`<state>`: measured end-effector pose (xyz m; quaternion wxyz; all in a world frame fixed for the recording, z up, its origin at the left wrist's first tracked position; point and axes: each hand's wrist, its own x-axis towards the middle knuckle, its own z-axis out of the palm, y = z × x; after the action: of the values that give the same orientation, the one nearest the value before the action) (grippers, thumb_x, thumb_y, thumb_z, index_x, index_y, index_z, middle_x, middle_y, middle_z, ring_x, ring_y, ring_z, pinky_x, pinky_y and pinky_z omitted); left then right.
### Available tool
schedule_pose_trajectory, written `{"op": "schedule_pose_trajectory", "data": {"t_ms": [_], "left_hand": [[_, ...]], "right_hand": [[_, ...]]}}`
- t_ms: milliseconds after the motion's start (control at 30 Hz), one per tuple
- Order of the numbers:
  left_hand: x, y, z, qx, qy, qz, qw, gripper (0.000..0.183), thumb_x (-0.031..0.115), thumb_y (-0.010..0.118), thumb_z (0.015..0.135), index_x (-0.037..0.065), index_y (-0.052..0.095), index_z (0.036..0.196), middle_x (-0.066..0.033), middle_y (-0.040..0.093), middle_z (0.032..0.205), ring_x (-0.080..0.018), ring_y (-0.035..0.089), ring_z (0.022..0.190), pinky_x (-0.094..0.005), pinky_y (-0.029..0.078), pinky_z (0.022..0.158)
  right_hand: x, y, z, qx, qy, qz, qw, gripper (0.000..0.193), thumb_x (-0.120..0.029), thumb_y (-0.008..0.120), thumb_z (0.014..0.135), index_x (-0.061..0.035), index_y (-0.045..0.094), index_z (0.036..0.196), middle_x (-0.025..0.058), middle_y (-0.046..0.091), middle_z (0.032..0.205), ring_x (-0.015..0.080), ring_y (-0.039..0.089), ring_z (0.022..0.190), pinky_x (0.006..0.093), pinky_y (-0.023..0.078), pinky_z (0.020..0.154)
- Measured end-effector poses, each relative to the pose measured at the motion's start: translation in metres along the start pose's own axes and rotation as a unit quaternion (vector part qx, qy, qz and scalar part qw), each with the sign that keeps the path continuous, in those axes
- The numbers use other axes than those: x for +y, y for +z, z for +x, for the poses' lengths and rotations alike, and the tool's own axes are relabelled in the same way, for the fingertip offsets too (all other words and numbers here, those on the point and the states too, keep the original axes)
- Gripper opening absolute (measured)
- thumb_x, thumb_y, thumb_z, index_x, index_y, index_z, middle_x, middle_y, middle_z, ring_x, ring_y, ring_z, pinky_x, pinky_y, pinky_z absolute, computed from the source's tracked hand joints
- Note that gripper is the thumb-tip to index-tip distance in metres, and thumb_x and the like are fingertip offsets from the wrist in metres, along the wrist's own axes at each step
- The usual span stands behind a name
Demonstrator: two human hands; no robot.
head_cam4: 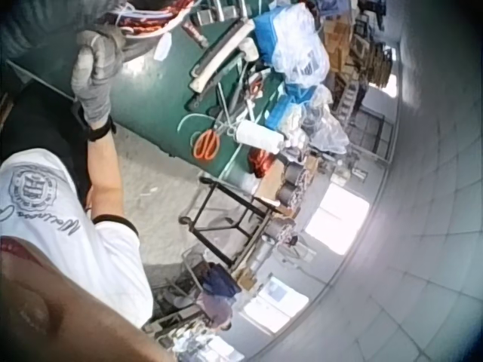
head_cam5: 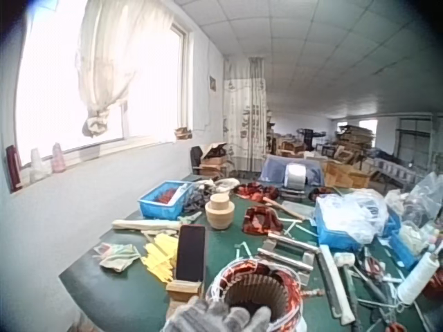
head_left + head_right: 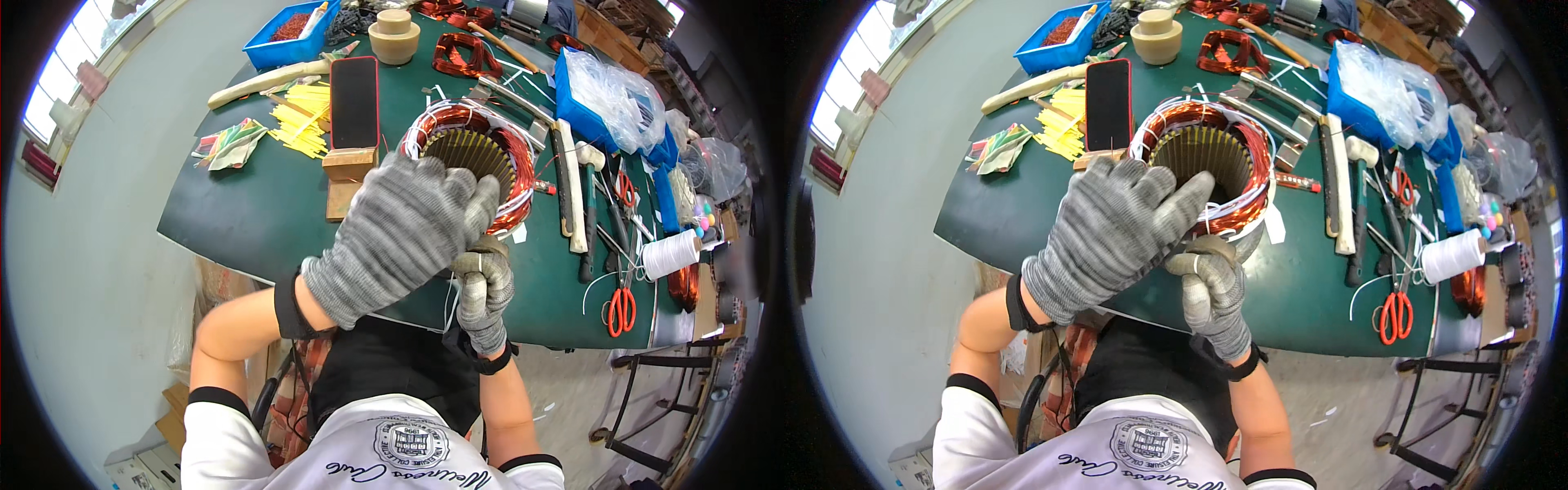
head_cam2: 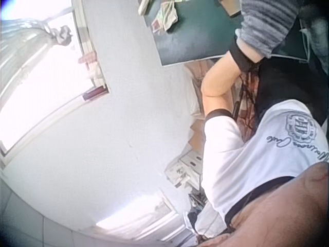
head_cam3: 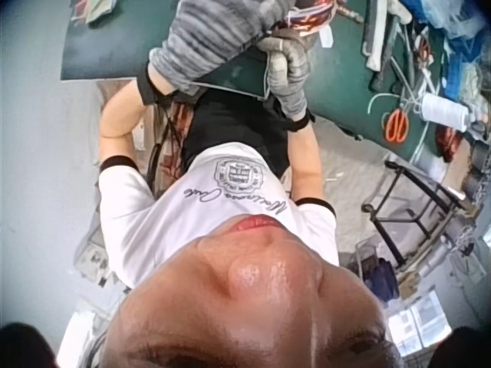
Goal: The recorder is tying and securing the wire coils of a large electric motor stator using white string.
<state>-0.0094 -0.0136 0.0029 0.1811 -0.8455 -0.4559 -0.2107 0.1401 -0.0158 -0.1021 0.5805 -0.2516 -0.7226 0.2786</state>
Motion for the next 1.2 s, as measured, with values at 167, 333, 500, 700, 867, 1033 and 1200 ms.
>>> {"op": "schedule_pose_trajectory", "data": {"t_ms": [167,333,500,700,867,1033,1200], "left_hand": [[-0.013,0.002,0.017,-0.091,0.085,0.004,0.992,0.031,0.019,0.057,0.075,0.013,0.061,0.106,-0.008,0.057,0.083,-0.0239,0.059,0.068,-0.0348,0.045,0.054],[-0.024,0.005,0.031,-0.061,0.144,-0.092,0.983,0.022,0.016,0.056,0.078,0.014,0.062,0.099,-0.0068,0.058,0.074,-0.0231,0.059,0.063,-0.0322,0.045,0.049],[-0.027,-0.013,0.037,-0.067,0.234,0.028,0.97,0.015,0.017,0.055,0.08,0.015,0.062,0.093,-0.0053,0.057,0.07,-0.0202,0.058,0.063,-0.0313,0.042,0.047],[-0.023,0.007,0.024,-0.074,0.247,0.154,0.954,0.02,0.017,0.058,0.076,0.019,0.061,0.096,0.0009,0.055,0.064,-0.0165,0.051,0.045,-0.028,0.033,0.034],[-0.016,0.008,0.001,0.022,0.225,0.153,0.962,0.027,0.016,0.058,0.073,0.013,0.058,0.099,0.0007,0.053,0.066,-0.0159,0.052,0.05,-0.0297,0.035,0.037],[-0.021,0.007,-0.01,0.018,0.185,0.103,0.977,0.043,0.015,0.062,0.067,0.016,0.06,0.11,-0.0002,0.06,0.074,-0.0167,0.057,0.057,-0.031,0.046,0.047],[-0.026,0.004,-0.019,-0.072,0.092,-0.035,0.993,0.041,0.004,0.058,0.07,0.015,0.062,0.109,-0.0026,0.059,0.071,-0.0213,0.059,0.06,-0.0323,0.049,0.057]], "right_hand": [[-0.002,0.004,0.002,0.006,0.019,0.007,1.0,0.014,-0.012,0.05,0.08,-0.0045,0.063,0.081,0.0105,0.057,0.075,0.0278,0.056,0.072,0.036,0.045,0.069],[-0.001,0.001,0.002,0.01,0.016,0.013,1.0,0.012,-0.01,0.051,0.079,-0.0047,0.062,0.079,0.0084,0.061,0.073,0.027,0.057,0.069,0.0361,0.046,0.066],[-0.002,0.005,0.008,-0.001,-0.014,0.021,1.0,0.01,-0.008,0.051,0.078,-0.0038,0.061,0.078,0.0091,0.061,0.073,0.0265,0.058,0.066,0.0347,0.046,0.061],[0.004,0.002,0.003,0.009,-0.018,0.048,0.999,0.008,-0.003,0.053,0.076,-0.0028,0.059,0.081,0.0102,0.06,0.073,0.0267,0.059,0.067,0.0355,0.047,0.06],[0.015,0.009,-0.003,0.029,-0.046,0.051,0.997,0.01,-0.004,0.055,0.076,-0.0033,0.058,0.086,0.0117,0.058,0.081,0.0278,0.059,0.069,0.0361,0.047,0.06],[0.009,0.008,0.003,0.044,-0.063,0.042,0.996,0.008,-0.005,0.057,0.074,-0.0051,0.059,0.082,0.0122,0.057,0.085,0.0295,0.058,0.072,0.0358,0.046,0.06],[0.001,0.001,0.007,-0.006,-0.033,0.008,0.999,0.011,-0.007,0.057,0.073,-0.0074,0.062,0.083,0.0131,0.057,0.084,0.0302,0.058,0.074,0.036,0.046,0.062]]}}
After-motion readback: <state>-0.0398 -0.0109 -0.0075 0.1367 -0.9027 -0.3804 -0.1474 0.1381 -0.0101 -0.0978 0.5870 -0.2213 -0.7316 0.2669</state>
